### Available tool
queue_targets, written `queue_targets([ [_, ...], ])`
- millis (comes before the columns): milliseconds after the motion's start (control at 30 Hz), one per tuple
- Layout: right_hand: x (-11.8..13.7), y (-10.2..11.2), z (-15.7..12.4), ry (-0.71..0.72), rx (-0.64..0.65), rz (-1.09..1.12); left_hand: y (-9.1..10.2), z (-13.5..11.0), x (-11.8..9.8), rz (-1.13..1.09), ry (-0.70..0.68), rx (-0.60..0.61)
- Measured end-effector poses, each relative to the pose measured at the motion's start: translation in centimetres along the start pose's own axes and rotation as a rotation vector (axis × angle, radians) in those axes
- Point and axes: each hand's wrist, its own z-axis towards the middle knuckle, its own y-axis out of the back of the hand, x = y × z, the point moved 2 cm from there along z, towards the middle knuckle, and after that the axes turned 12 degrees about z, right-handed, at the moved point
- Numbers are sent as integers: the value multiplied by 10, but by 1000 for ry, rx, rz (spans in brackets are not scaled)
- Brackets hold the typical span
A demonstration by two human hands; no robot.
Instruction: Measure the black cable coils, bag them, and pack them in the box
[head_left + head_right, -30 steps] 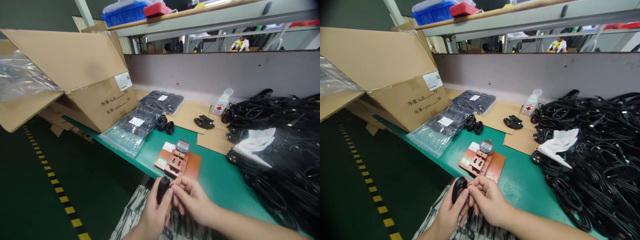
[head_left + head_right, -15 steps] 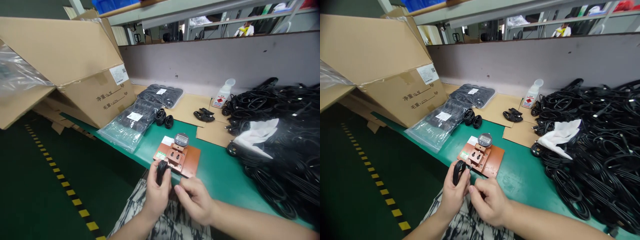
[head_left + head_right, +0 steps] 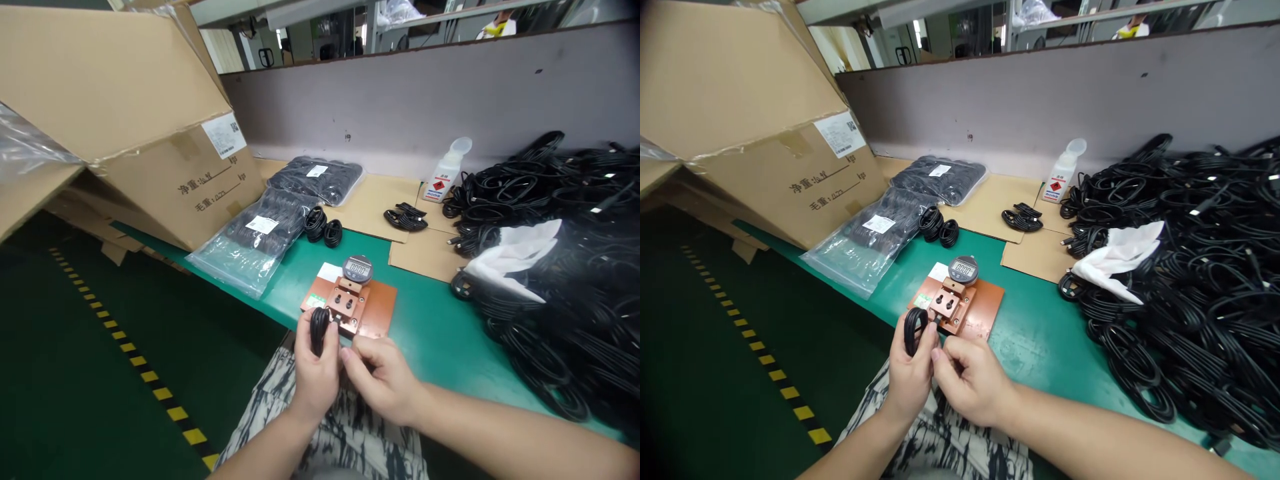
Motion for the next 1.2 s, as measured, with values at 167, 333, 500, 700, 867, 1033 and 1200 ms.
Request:
queue_targets([
  [167,0,0,1,26,-5,11,-2,1,2,7,0,-52],
  [333,-1,0,0,30,-20,11,-4,4,-3,17,28,-61],
  [500,-4,-1,-1,2,-13,28,-6,6,-12,23,63,-31],
  [700,-3,-2,1,20,-36,66,-6,5,-16,-23,79,30],
  [867,-2,-3,1,14,-36,94,-7,5,-16,-29,93,32],
  [1033,-3,-2,1,11,-28,97,-8,5,-19,-37,104,25],
  [1200,-3,-2,1,6,-16,107,-7,4,-20,-14,107,21],
])
